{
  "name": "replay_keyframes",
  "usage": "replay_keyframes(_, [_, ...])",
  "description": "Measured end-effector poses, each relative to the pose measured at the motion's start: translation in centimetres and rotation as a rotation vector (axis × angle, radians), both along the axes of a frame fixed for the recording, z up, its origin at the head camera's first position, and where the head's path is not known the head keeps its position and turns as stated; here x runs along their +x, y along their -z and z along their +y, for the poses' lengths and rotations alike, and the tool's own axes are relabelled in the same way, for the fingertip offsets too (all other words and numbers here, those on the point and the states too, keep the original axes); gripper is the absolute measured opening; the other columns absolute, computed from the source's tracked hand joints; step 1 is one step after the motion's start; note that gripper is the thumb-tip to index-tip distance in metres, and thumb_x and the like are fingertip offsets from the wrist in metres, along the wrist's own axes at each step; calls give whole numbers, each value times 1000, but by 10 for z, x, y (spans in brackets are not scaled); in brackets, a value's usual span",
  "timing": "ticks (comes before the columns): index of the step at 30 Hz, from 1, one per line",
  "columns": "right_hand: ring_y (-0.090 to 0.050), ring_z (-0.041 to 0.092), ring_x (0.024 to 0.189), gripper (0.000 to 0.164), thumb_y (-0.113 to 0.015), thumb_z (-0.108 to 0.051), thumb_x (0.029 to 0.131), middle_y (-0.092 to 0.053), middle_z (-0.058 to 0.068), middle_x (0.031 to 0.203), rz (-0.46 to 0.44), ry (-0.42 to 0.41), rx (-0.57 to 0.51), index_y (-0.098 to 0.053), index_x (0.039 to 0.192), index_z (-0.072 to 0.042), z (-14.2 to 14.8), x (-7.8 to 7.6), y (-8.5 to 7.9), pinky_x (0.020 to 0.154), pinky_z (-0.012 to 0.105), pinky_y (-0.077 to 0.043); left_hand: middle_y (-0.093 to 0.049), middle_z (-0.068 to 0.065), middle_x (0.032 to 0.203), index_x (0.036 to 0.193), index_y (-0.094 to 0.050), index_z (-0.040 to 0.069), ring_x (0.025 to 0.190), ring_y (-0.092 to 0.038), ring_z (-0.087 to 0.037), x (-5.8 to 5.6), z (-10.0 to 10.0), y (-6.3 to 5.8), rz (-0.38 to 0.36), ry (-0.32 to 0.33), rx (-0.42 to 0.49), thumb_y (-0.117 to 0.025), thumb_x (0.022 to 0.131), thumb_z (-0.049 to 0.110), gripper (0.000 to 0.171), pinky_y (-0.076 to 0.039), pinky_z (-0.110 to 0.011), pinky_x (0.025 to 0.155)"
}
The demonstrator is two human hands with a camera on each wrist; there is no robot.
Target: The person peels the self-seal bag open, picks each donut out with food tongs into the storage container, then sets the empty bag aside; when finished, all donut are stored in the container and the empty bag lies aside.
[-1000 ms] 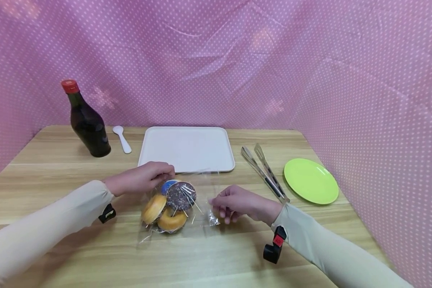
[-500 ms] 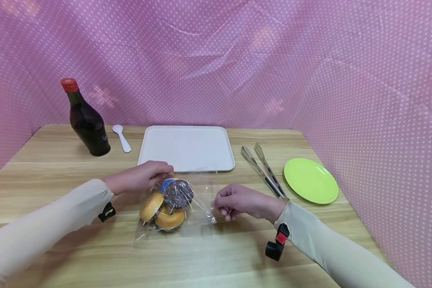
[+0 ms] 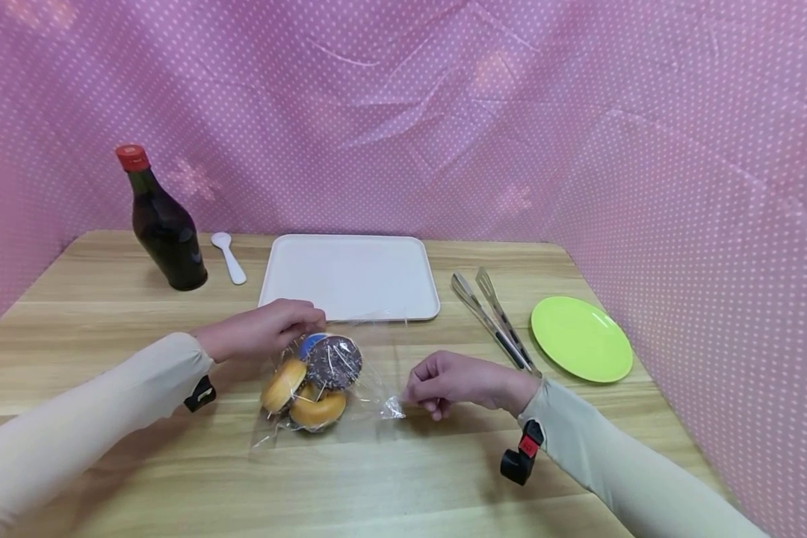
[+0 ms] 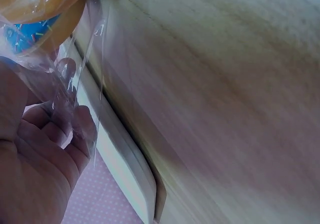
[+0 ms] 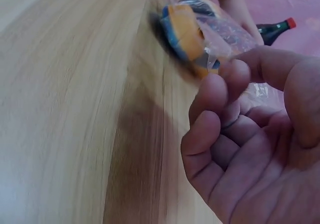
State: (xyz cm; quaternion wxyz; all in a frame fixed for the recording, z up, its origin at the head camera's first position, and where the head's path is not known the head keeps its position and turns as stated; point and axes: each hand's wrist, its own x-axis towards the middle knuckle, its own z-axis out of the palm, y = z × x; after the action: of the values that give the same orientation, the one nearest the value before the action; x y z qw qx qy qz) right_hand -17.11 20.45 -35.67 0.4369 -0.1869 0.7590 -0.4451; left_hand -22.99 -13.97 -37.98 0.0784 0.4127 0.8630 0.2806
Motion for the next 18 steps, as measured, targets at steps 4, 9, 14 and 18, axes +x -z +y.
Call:
replay_keyframes(4, [-52,6,61,24,-58,-16,104,-55,-6,67,12,-13,3,-60,88,2,1,1,-1,63,21,-47,-58,0,81,82,-56,13,82,-53,-11,1,-1,-1,2,-8,-18,-58,101,-4,25,-52,-32,81])
replay_keyframes(9, [-55,8,66,32,-53,-25,109,-60,-4,71,-8,76,-23,-68,97,1,2,2,-1,66,23,-52,-63,2,85,85,-60,13,85,-57,-12,1,-1,-2,-16,-35,-40,-55,102,-4,25,-55,-34,85])
replay_keyframes(14, [-52,9,64,31,-56,-27,107,-55,-6,68,-33,155,-29,-64,82,-11,-3,8,-2,65,23,-50,-68,3,90,89,-63,14,89,-60,-12,1,0,-2,-32,-44,-45,-55,103,-3,23,-56,-36,88])
replay_keyframes(18, [-50,8,61,25,-64,-21,101,-52,-7,66,-45,187,-28,-59,79,-13,-7,15,-3,61,21,-48,-70,2,92,88,-63,14,91,-62,-12,1,1,-1,-33,-37,-40,-56,101,-5,24,-56,-36,89])
